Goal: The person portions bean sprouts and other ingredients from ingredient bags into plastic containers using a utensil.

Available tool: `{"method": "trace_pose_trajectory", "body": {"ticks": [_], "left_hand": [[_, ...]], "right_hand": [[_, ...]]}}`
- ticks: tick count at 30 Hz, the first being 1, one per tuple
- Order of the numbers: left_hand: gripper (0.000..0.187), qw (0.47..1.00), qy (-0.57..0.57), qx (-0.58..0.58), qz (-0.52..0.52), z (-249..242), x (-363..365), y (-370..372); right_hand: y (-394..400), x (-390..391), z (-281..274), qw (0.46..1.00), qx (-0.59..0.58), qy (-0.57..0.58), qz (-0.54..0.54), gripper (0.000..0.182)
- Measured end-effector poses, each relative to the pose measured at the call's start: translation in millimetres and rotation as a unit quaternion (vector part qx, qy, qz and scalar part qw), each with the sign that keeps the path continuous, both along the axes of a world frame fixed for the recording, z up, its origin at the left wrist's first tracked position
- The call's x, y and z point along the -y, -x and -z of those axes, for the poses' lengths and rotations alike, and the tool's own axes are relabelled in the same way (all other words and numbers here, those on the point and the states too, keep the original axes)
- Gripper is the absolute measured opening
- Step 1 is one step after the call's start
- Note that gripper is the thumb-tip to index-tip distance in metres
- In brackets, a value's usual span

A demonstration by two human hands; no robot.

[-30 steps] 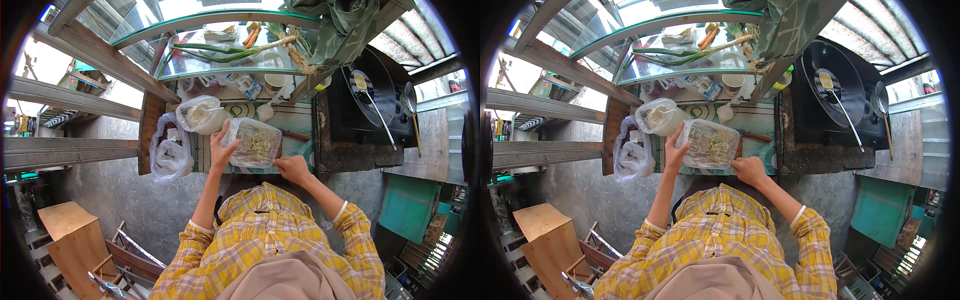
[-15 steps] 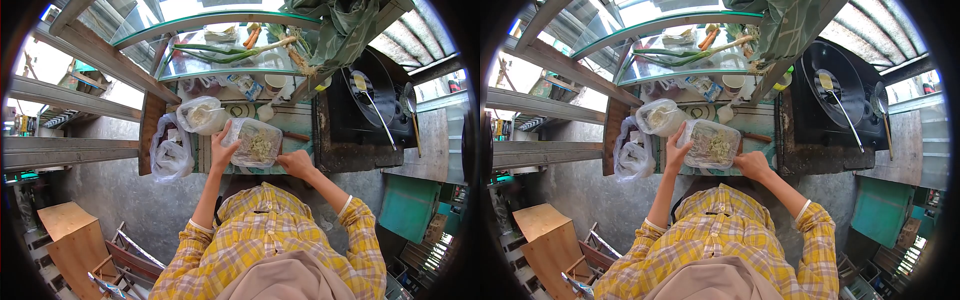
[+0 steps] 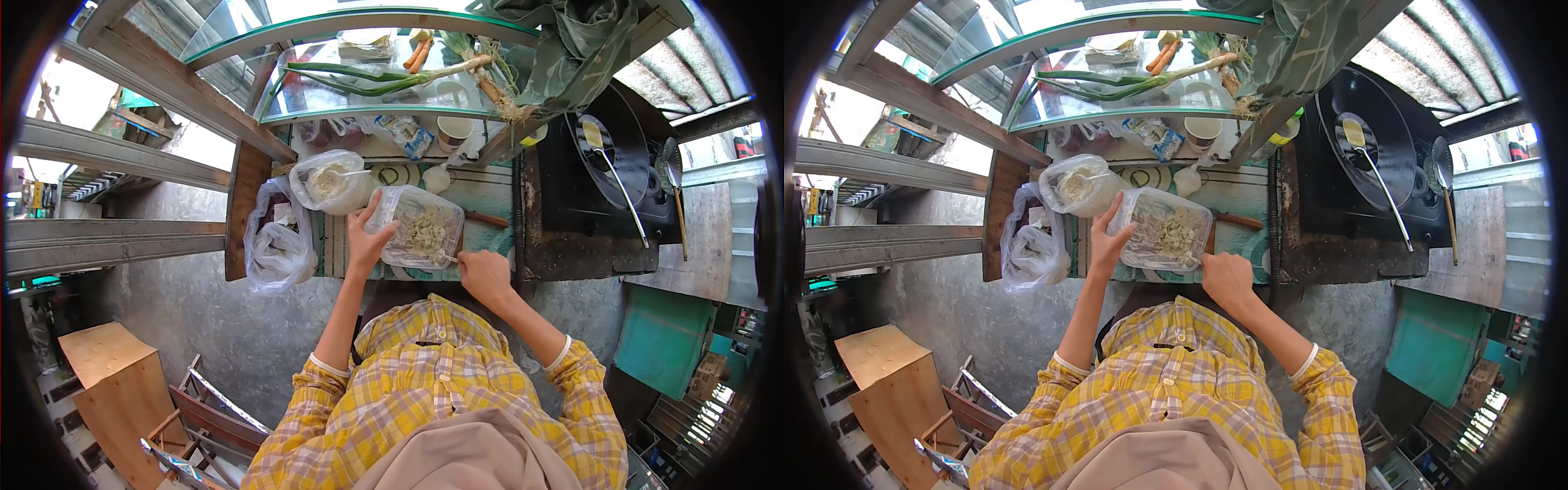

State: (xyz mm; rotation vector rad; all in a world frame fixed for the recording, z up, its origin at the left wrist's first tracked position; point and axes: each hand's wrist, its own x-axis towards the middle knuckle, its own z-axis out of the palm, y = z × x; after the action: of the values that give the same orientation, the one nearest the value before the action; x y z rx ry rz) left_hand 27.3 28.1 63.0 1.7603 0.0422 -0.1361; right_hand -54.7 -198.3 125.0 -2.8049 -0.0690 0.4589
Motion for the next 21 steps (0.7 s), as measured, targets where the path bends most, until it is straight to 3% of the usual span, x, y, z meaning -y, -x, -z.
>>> {"method": "trace_pose_trajectory", "body": {"ticks": [5, 14, 21], "left_hand": [[0.068, 1.000, -0.013, -0.012, 0.014, 3, 1, -3], [0.069, 0.999, -0.034, -0.003, 0.017, 3, 0, -2], [0.069, 0.996, -0.078, 0.014, 0.029, 1, 7, -4]], "right_hand": [[-6, -19, 36, 0.999, -0.005, 0.026, -0.026, 0.014], [-12, 3, -27, 1.000, 0.005, -0.004, 0.024, 0.015], [-11, -12, 23, 1.000, -0.013, 0.000, 0.014, 0.016]]}}
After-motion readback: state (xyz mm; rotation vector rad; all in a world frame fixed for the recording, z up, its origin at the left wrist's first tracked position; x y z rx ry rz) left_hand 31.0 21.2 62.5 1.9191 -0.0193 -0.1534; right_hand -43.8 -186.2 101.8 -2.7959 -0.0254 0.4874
